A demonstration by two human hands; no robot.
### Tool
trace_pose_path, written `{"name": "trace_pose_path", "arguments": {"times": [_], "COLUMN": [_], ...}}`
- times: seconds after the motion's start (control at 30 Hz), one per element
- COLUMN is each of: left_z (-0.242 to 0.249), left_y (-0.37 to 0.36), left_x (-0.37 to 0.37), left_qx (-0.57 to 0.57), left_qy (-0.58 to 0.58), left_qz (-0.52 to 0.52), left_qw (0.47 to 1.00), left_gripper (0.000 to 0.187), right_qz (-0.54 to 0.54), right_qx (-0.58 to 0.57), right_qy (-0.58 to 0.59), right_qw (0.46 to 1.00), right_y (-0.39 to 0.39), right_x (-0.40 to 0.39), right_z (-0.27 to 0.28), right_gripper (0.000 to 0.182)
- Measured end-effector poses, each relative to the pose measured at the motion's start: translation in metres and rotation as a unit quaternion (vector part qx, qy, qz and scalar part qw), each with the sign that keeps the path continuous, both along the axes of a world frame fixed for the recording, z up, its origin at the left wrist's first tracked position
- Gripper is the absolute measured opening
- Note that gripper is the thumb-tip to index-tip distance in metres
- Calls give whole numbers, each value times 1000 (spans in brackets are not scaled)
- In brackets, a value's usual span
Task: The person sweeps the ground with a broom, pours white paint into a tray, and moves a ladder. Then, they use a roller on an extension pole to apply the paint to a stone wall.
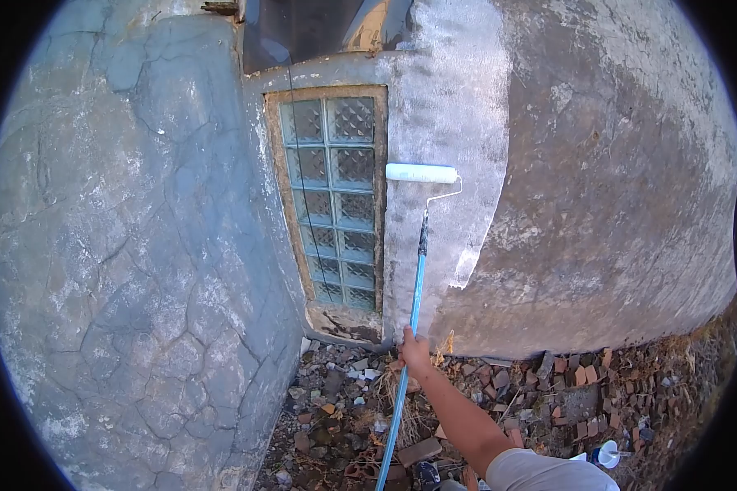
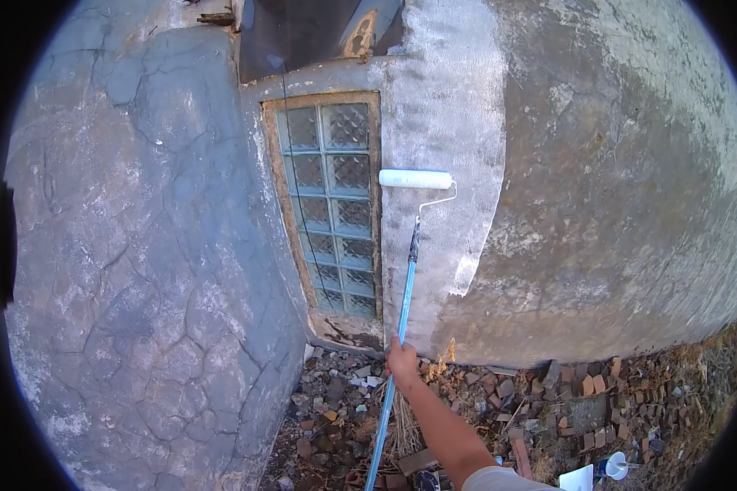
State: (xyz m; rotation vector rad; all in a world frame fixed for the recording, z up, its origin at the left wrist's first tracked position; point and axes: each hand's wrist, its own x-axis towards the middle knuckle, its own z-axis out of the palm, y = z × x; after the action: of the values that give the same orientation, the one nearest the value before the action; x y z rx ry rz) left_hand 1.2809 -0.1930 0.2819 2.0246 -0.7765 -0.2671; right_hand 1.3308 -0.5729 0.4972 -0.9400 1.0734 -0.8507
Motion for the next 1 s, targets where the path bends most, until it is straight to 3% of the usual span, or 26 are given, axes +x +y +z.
{"name": "trace_pose_path", "arguments": {"times": [0.13, 0.23, 0.37, 0.53, 0.63, 0.7, 0.73, 0.8, 0.83, 0.87, 0.9, 1.0], "left_z": [-2, -2, -3, -22, -40, 6, 5, -19, -44, -80, -127, -104], "left_y": [21, 32, 43, 55, 38, 9, 10, 29, 42, 49, 52, 78], "left_x": [1, 8, 12, 12, 14, 9, 9, 17, 21, 28, 37, 34], "left_qx": [24, 34, 42, 50, 19, -60, -64, 63, 63, -85, -229, -151], "left_qy": [22, 33, 51, 82, 162, 42, 43, 318, 320, 457, 572, 579], "left_qz": [-1, 0, 0, -2, -70, -19, -18, -72, -70, -94, -115, -48], "left_qw": [999, 999, 998, 995, 984, 997, 997, 943, 943, 880, 779, 800], "left_gripper": [49, 49, 49, 49, 45, 43, 43, 35, 35, 26, 27, 30], "right_qz": [3, 19, 23, 14, 9, -2, -14, -20, -27, -25, -39, -49], "right_qx": [64, 46, 85, 22, -17, -37, -50, -54, -51, -50, -47, -40], "right_qy": [11, -13, -56, -105, -87, -64, -39, -15, 8, 9, 38, 64], "right_qw": [998, 999, 994, 994, 996, 997, 998, 998, 998, 998, 997, 996], "right_y": [17, 18, 19, -4, -12, -15, -14, -15, -13, -6, 1, 20], "right_x": [-2, 1, 10, 21, 18, 19, 19, 22, 23, 23, 25, 27], "right_z": [-47, -63, -3, 53, 73, 69, 61, 33, 13, 0, -11, -43], "right_gripper": [40, 39, 38, 38, 38, 39, 39, 40, 40, 40, 42, 45]}}
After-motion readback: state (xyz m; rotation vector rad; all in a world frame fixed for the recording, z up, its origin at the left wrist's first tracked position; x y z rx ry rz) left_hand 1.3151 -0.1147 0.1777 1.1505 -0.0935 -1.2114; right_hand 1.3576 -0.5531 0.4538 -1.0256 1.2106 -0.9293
